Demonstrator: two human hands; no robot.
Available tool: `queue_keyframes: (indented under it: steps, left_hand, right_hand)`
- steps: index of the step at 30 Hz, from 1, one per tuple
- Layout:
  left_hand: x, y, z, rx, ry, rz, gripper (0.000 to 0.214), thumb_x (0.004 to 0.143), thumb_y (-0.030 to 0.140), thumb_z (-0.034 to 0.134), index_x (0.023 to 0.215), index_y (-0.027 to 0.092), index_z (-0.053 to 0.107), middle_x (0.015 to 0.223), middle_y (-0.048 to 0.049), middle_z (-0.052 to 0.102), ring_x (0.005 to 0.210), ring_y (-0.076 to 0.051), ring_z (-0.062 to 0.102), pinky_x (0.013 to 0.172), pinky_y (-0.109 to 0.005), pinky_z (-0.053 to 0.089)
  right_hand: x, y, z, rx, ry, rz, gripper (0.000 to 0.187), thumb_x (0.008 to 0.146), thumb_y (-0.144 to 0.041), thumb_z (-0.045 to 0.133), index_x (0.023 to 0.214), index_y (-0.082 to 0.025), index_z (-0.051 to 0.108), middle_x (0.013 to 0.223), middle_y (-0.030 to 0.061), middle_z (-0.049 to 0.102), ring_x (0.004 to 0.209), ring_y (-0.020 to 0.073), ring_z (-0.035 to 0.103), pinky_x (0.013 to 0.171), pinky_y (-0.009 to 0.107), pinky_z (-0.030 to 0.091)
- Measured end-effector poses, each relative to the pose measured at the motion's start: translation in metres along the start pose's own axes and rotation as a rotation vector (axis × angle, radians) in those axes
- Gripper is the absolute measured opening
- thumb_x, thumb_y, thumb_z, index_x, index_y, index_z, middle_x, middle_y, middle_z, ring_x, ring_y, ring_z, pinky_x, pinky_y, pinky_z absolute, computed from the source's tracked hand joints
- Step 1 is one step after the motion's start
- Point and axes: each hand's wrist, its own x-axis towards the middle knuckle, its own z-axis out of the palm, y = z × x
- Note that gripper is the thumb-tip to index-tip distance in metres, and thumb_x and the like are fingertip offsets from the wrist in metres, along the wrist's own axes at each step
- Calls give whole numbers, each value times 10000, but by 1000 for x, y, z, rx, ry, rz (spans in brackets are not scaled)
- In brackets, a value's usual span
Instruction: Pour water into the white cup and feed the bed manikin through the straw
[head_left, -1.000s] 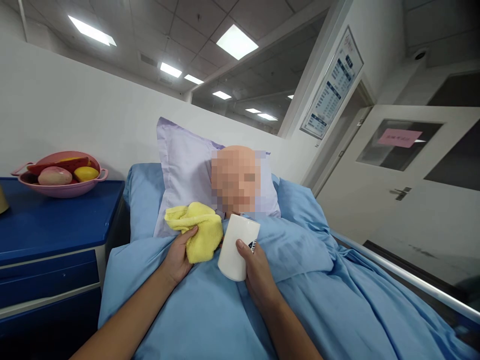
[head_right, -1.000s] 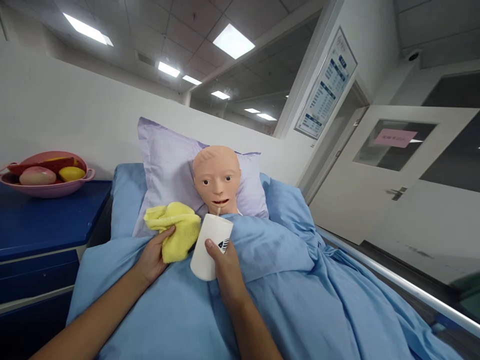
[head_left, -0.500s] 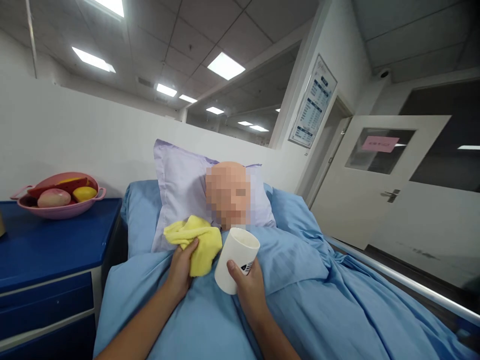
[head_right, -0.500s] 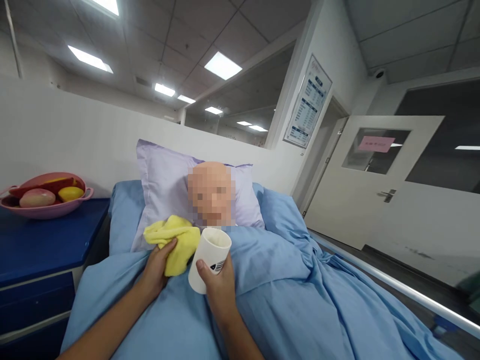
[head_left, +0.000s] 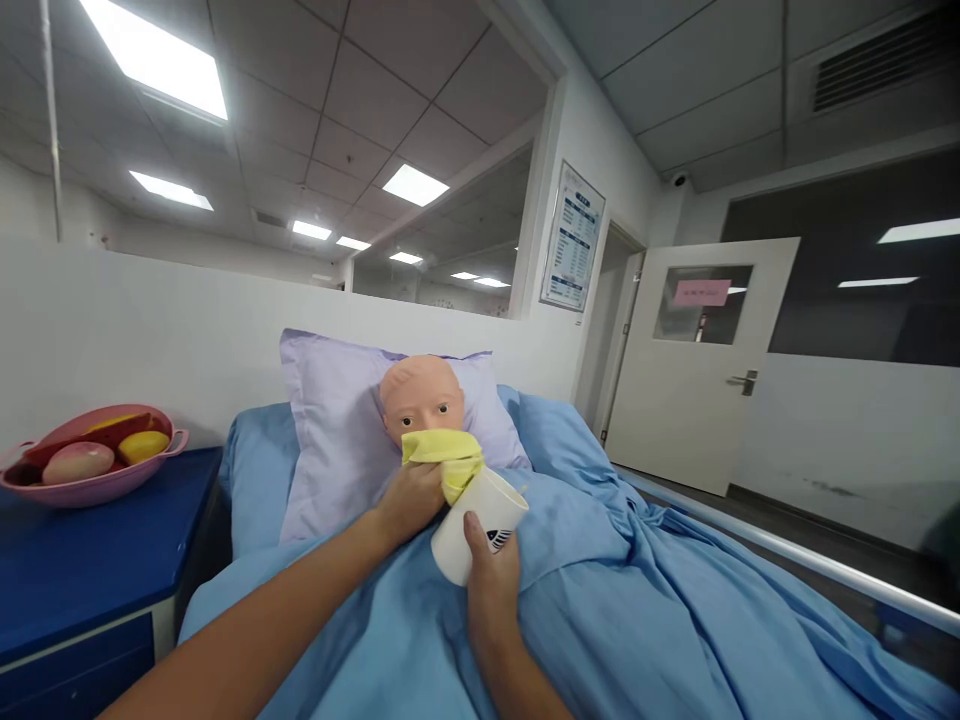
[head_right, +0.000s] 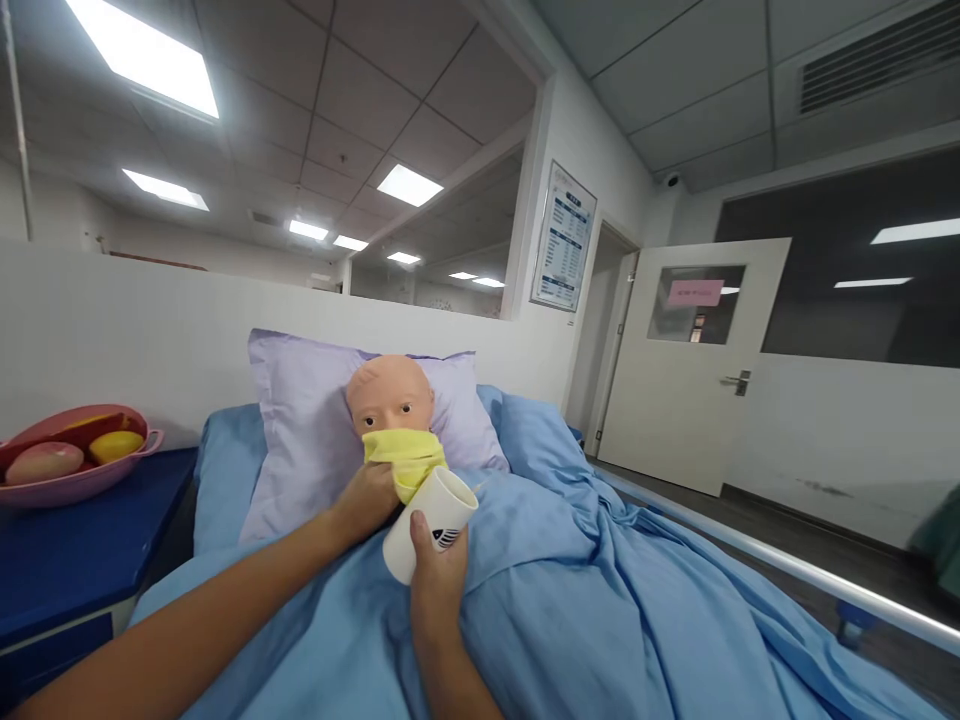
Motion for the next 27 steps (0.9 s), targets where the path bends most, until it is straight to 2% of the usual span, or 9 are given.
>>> queue_keyframes:
  steps: [4, 6, 9, 12, 15, 17, 22, 24, 27]
  left_hand:
    - [-18, -26, -12, 238, -12, 24, 315, 719, 58, 690, 988, 216, 727, 1160, -120, 688, 1259, -268, 519, 1191, -431, 173]
    - [-27, -28, -16, 264, 1, 50, 338, 723, 54, 686, 1020, 212, 720, 1175, -112, 683, 1258, -262, 522, 1191, -418, 185]
    - [-29, -11, -15, 203, -19, 86, 309, 729, 39, 661, 991, 192, 723, 1192, -96, 679, 1275, -266, 506, 1186, -395, 206]
    - [-15, 15, -7, 167, -48, 168, 304, 744, 54, 650, 1007, 195, 710, 1251, -100, 645, 1323, -263, 453, 1188, -427, 190]
    - [0, 22, -1, 175, -62, 218, 327, 754, 88, 662, 1059, 204, 688, 1274, -117, 625, 1346, -271, 421, 1186, -476, 162]
    - [0, 12, -1, 269, -57, 222, 290, 766, 117, 662, 1040, 207, 695, 1217, -125, 659, 1294, -281, 483, 1172, -464, 206]
    - [-20, -20, -10, 498, -11, 215, 90, 783, 202, 679, 856, 229, 725, 864, -120, 723, 927, -257, 669, 1054, -411, 399]
    - [-21, -18, -13, 592, -29, 301, 135, 824, 220, 642, 939, 218, 714, 910, -126, 720, 932, -251, 669, 1020, -416, 442]
    - [-7, -1, -12, 935, -90, 623, 279, 914, 180, 496, 1161, 148, 620, 1153, -154, 671, 1140, -259, 599, 1026, -458, 457]
  right_hand:
    - [0, 3, -1, 9, -9, 4, 622, 740, -473, 729, 1263, -213, 513, 1091, 53, 691, 941, 241, 660, 806, 353, 530]
    - [-1, -1, 0, 11, -15, 2, 633, 743, -467, 730, 1285, -230, 506, 1129, 50, 684, 968, 236, 655, 812, 340, 527]
    - [-3, -7, 3, 36, -13, 14, 672, 748, -470, 721, 1330, -239, 476, 1186, 59, 666, 993, 239, 650, 822, 343, 523]
    - [-1, -7, 4, 31, -2, -24, 666, 728, -458, 739, 1301, -209, 507, 1203, 72, 660, 1031, 249, 638, 860, 348, 506]
    - [2, -2, 2, 27, -17, -40, 645, 736, -450, 736, 1288, -207, 508, 1205, 65, 658, 1051, 247, 631, 877, 344, 499]
    - [3, 1, 1, 17, -10, -9, 660, 734, -472, 734, 1289, -204, 499, 1157, 62, 677, 1010, 248, 647, 840, 346, 515]
    - [1, 0, 0, -6, -40, 29, 712, 689, -489, 765, 1284, -192, 511, 1037, 57, 716, 906, 256, 672, 741, 337, 539]
    - [1, -1, 2, 6, -57, 10, 699, 697, -485, 757, 1284, -194, 514, 1082, 67, 706, 942, 258, 664, 752, 331, 536]
    - [5, 1, 3, 20, -47, -66, 673, 720, -482, 727, 1278, -172, 513, 1157, 90, 677, 1015, 260, 642, 856, 357, 511]
